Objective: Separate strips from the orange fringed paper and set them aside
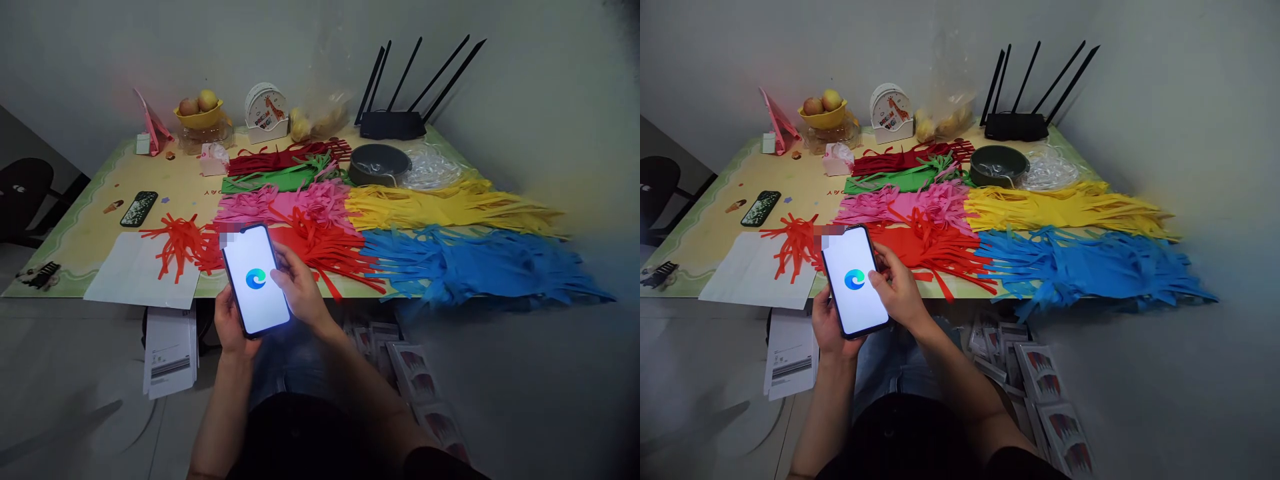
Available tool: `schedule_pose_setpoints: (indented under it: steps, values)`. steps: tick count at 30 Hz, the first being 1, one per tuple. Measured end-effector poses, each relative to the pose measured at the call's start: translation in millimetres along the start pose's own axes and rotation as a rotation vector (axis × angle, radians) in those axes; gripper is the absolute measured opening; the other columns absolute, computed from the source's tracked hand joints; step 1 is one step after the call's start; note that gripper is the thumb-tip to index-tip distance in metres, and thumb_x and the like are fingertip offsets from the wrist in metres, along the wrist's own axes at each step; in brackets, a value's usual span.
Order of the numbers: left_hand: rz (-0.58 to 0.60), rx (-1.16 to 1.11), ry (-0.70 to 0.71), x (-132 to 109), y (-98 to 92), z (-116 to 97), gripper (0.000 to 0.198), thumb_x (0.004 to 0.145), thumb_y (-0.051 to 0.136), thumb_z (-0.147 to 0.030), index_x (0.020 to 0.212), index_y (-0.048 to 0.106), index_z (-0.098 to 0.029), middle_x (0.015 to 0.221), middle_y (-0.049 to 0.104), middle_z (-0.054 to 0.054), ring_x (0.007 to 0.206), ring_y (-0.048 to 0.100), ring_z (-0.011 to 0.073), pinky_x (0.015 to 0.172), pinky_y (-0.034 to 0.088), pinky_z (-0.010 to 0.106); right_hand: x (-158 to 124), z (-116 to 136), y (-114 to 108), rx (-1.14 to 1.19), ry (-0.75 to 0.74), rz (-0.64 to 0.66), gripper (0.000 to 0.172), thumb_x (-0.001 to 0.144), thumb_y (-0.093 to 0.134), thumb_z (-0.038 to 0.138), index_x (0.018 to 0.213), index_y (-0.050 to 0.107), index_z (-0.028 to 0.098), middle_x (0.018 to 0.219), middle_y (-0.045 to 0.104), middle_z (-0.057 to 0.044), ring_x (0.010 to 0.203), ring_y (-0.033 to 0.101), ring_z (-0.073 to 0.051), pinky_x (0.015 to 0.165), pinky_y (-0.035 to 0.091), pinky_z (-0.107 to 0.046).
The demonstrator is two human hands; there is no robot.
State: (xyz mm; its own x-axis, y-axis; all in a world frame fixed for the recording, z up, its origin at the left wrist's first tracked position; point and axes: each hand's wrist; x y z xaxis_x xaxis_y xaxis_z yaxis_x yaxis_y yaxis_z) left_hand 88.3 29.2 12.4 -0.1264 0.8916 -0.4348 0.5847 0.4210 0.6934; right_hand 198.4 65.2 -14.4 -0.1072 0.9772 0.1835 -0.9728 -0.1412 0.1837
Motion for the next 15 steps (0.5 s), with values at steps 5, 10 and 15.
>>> schedule_pose_setpoints:
  steps: [5,10,15]
  values:
    - [-0.036,-0.021,-0.005,-1.0,0.4,-1.2,0.041,0.081,0.059,-0.039,0.111,0.069,-0.014,0.096,0.076,0.008,0.092,0.073,0.0274,0.088,0.057,0.040,0.9,4.0,0.9,-0.010,0.009,0.006,0.046,0.088,0.056,0.029,0.133,0.052,0.023,0.105,0.064,-0.006,0.084,0.061,-0.018,0.085,0.052,-0.034]
    - [-0.015,-0.021,0.002,-0.2,-2.1,-0.2,0.043,0.082,0.060,-0.040,0.116,0.068,-0.016,0.098,0.076,0.007,0.087,0.073,0.0257,0.089,0.056,0.039,0.7,9.3,1.6,-0.005,0.036,0.009,0.046,0.087,0.055,0.027,0.133,0.052,0.022,0.109,0.065,-0.006,0.082,0.060,-0.018,0.080,0.052,-0.032]
    - [-0.009,0.005,0.004,0.9,-2.2,0.0,0.042,0.081,0.060,-0.041,0.114,0.068,-0.016,0.097,0.076,0.007,0.090,0.073,0.0261,0.090,0.056,0.040,0.5,8.7,0.9,-0.027,0.036,0.006,0.047,0.086,0.056,0.028,0.133,0.052,0.022,0.108,0.065,-0.006,0.080,0.060,-0.017,0.072,0.050,-0.030]
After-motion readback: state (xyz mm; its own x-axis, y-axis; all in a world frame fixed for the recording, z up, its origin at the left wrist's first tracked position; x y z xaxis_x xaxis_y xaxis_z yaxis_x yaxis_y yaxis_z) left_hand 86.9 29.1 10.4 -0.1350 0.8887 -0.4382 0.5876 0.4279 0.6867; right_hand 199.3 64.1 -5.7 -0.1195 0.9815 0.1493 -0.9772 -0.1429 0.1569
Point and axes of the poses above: each hand's wrist, its own x-axis towards the middle knuckle, its own y-axis out of the palm, z = x × y
